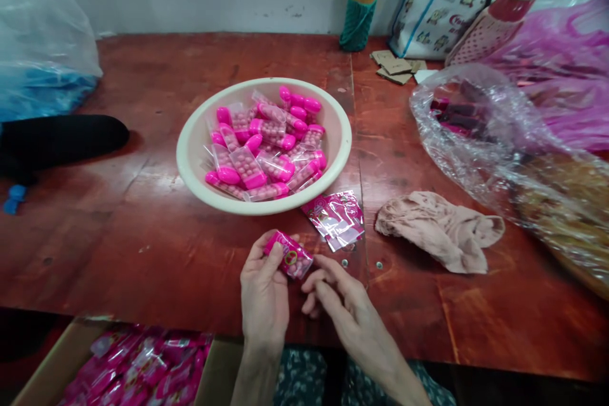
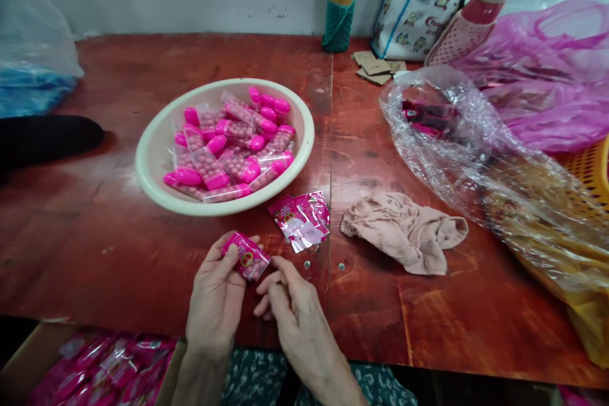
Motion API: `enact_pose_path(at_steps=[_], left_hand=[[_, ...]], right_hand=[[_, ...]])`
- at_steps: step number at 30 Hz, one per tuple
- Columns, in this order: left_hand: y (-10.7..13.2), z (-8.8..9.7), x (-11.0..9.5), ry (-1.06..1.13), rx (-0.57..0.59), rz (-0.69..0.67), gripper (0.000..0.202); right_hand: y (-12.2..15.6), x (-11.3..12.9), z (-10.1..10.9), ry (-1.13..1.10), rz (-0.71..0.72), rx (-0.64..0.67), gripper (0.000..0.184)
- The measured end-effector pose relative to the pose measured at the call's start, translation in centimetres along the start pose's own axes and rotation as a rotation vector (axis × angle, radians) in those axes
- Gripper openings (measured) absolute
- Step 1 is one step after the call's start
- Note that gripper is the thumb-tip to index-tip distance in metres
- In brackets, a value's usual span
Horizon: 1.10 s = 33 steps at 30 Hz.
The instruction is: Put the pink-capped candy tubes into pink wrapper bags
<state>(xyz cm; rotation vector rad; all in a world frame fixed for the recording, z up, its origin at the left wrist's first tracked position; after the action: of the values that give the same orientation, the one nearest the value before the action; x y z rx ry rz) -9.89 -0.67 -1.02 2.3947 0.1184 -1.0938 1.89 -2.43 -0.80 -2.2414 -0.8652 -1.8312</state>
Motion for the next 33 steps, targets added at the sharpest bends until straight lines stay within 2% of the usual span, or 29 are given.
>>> enact_pose_path(at_steps=[3, 6, 10, 13, 16, 18, 21, 27, 30, 33], left_hand=[[0.3, -0.2, 0.1, 0.001, 0.004, 0.015, 0.022], [0.8, -0.6, 0.2, -0.031, 0.007, -0.040, 0.024], [1.0, -0.6, 0.1, -0.052, 0.007, -0.084, 0.023], [0.7, -0.2, -0.1, -0.036, -0.021, -0.077, 0.023], [0.4, 0.0, -0.3, -0.031, -0.048, -0.091, 0.023], [0.3, 0.2, -0.3, -0.021, -0.079, -0.098, 0.023], [0.4, 0.3, -0.1, 0.010, -0.112, -0.078, 0.022], [0.9, -0.2, 0.5, -0.006, -0.127, 0.011, 0.023], [0.7, -0.4, 0.5, -0.027, -0.080, 0.021, 0.026], [0.4, 0.7, -0.3, -0.132, 0.016, 0.059, 0.034]], right_hand=[[-0.7, -0.1, -0.7, 0.022, -0.036, -0.070, 0.026], [-1.2, -0.3, -1.0, 0.035, -0.066, -0.137, 0.018], [-1.0, -0.3, -0.6, 0.020, -0.027, -0.073, 0.008], [-0.6, -0.3, 0.0, 0.075, -0.009, -0.114, 0.011], [-0.4, -0.5, 0.3, 0.060, -0.056, -0.182, 0.018], [-0.4, -0.5, 0.1, 0.015, -0.072, -0.216, 0.021], [-0.5, -0.1, -0.4, 0.004, -0.037, -0.261, 0.016], [-0.6, 0.3, -1.5, 0.155, 0.007, -0.288, 0.015], [-0.7, -0.1, -1.5, 0.167, 0.002, -0.271, 0.009], [-1.0, -0.1, -1.3, 0.135, 0.002, -0.187, 0.014]])
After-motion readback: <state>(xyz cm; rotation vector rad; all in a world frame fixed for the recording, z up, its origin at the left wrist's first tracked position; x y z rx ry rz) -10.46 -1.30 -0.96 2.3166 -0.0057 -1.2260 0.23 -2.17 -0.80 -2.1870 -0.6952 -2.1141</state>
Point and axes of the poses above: each hand's wrist, its own y-axis away from the middle knuckle, its own z-axis out of the back of the hand, x = y × z, the point moved 2 cm from there along -y, towards the middle knuckle, and after that the axes turned 10 degrees about x, right-handed, at the moved point
